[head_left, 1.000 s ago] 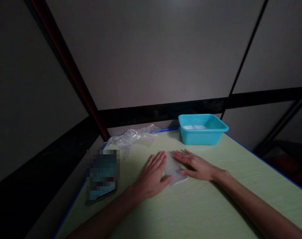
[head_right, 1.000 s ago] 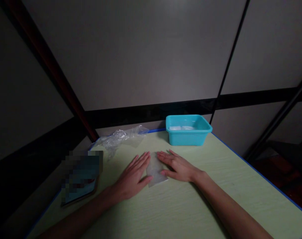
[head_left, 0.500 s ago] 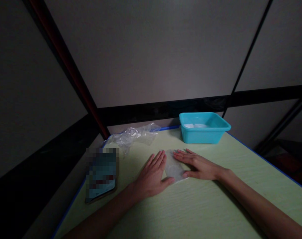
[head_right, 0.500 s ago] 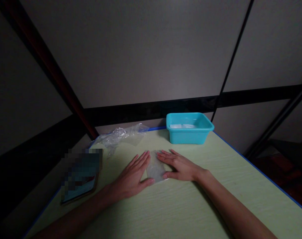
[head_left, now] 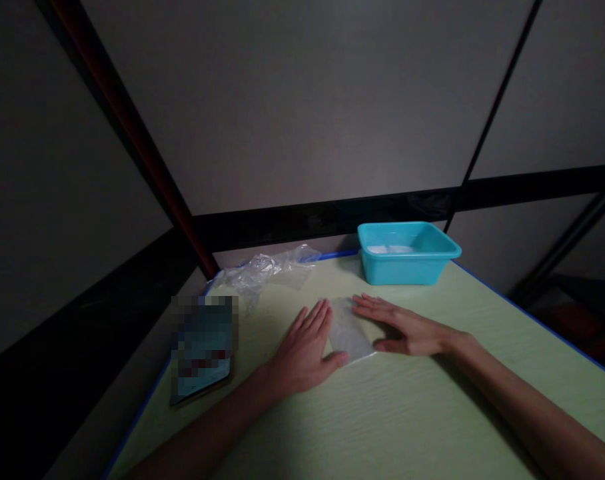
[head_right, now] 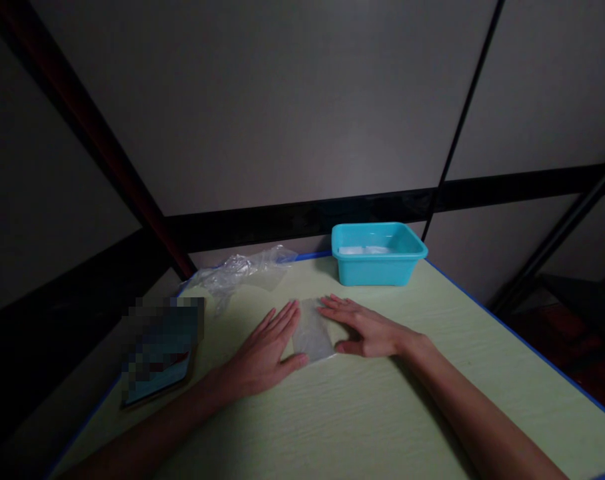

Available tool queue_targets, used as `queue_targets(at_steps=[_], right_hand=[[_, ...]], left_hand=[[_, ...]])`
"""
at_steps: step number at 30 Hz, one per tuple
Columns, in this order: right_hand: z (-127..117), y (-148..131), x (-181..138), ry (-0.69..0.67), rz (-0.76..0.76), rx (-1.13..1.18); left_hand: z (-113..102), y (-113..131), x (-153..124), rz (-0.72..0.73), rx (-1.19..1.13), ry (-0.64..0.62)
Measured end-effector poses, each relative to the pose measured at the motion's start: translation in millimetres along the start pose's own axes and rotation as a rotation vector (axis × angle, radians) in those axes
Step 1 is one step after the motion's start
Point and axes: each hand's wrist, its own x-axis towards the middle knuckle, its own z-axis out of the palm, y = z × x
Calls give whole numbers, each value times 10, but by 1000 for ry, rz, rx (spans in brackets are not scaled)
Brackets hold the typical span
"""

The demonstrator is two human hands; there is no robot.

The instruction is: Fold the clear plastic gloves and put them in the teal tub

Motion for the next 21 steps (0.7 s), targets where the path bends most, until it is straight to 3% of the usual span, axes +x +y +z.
queue_targets(at_steps=[21], right_hand=[[21, -21, 10, -22, -13, -61]], left_hand=[[-16, 22, 2, -11, 21, -15]])
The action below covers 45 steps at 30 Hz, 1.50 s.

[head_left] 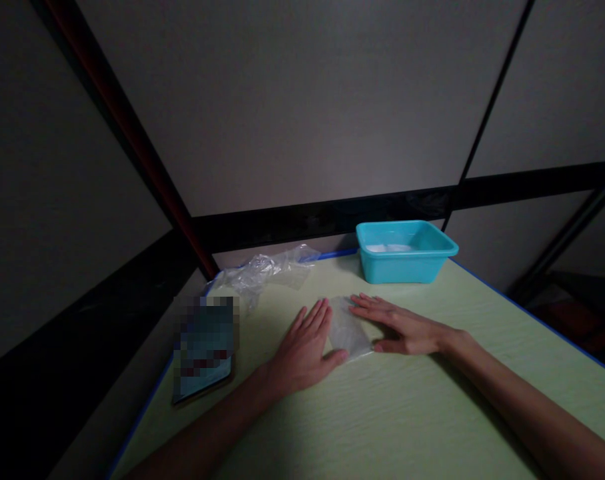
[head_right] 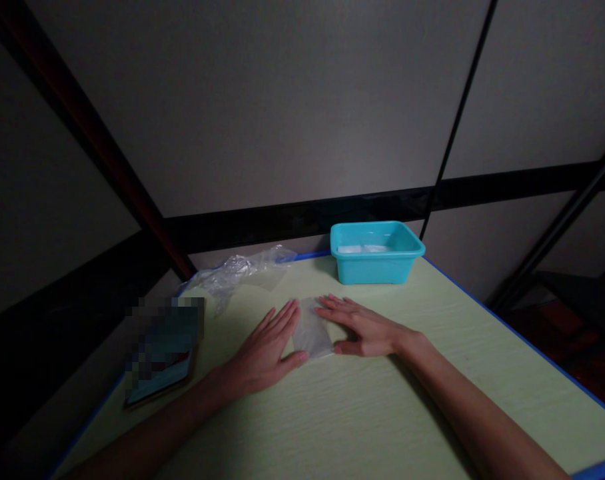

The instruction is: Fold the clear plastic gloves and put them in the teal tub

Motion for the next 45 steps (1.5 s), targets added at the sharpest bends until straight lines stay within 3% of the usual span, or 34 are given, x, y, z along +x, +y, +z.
queue_targets(at_steps=[11, 29, 37, 45], right_hand=[[63, 4, 24, -29, 60, -96], [55, 23, 19, -15, 35, -52], [26, 11, -2, 63, 19, 42], [120, 18, 60, 64, 48, -54]], left_hand=[[-33, 15, -2, -19, -7, -23], [-35, -34, -24, 13, -7, -21], [-7, -45, -28, 20, 5, -13], [-17, -31, -27, 16, 21, -11]])
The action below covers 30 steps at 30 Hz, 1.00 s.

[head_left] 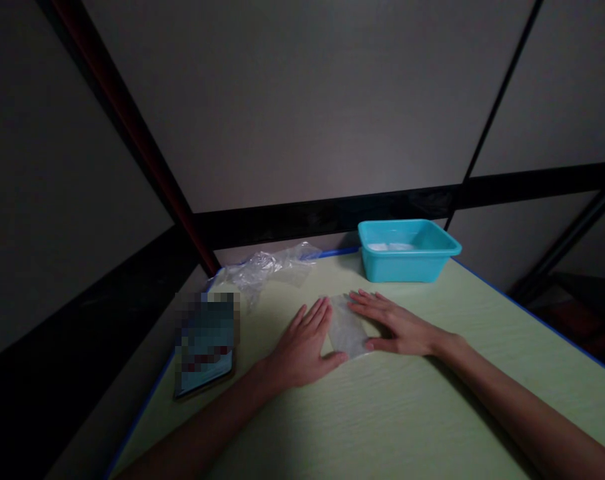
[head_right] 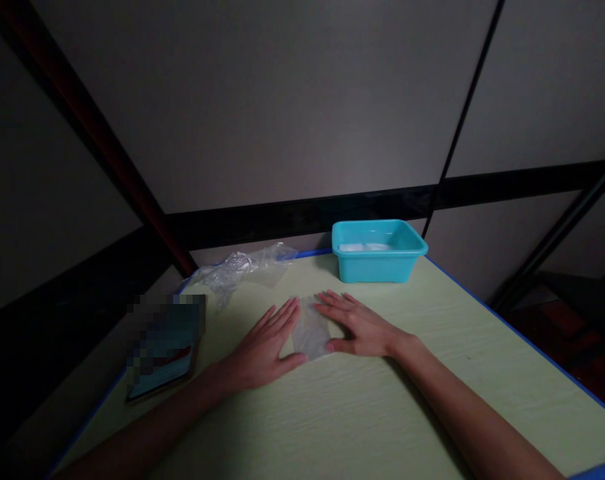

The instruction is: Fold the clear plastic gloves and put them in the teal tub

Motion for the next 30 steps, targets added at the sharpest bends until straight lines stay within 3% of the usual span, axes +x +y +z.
queue_targets(at_steps=[14, 30], right_hand=[[-39, 17, -30, 66, -76, 113], [-78, 2, -51, 4, -82, 96]], left_hand=[[-7, -5, -6, 0, -23, 7], [18, -13, -2, -10, -37, 13]])
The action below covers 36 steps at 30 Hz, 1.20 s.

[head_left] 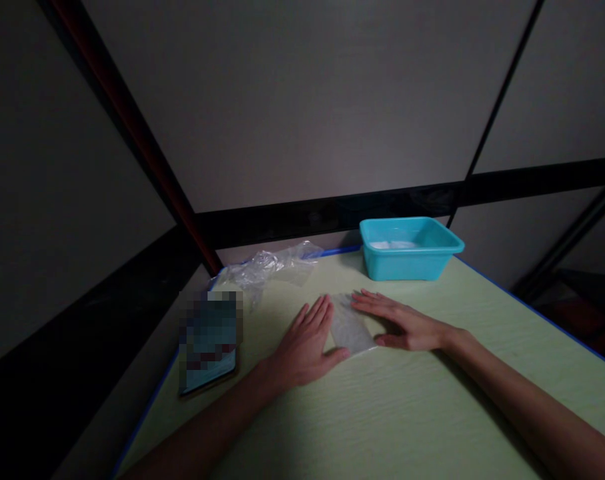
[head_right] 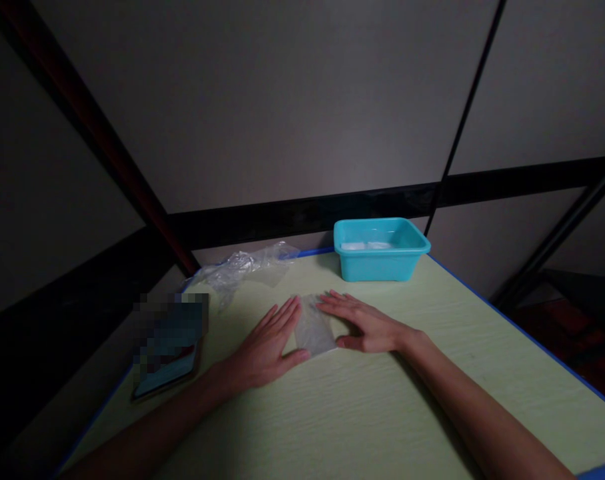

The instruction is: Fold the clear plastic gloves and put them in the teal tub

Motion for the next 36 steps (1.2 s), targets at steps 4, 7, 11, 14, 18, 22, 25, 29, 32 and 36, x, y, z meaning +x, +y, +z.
queue_targets(at_steps=[4, 7, 11, 14, 18, 22, 25, 29, 32, 36], right_hand=[[-5, -9, 7, -5, 1, 6], [1, -8, 13, 3, 6, 6], [5, -5, 16, 4, 1, 1], [1, -4, 16, 4, -7, -3], [4, 10, 14, 14, -25, -11], [13, 24, 6, 14, -34, -4], [12, 24, 1, 20, -22, 24], [18, 11, 11, 45, 12, 46], [34, 1, 27, 29, 38, -17], [52, 10, 33, 14, 34, -83]], left_hand=[[-26, 15, 3, -7, -14, -11], [-35, 21, 5, -7, -18, -18], [-23, 15, 7, -11, -16, -9], [-17, 14, 7, -8, -13, -1], [-22, 21, 5, -11, 2, 2], [-19, 22, 2, -17, 3, 13], [-11, 21, 3, -17, 1, 11], [-7, 26, 5, -23, -6, 17], [-10, 30, 7, -26, -5, 13], [-21, 33, 7, -29, 4, 1]])
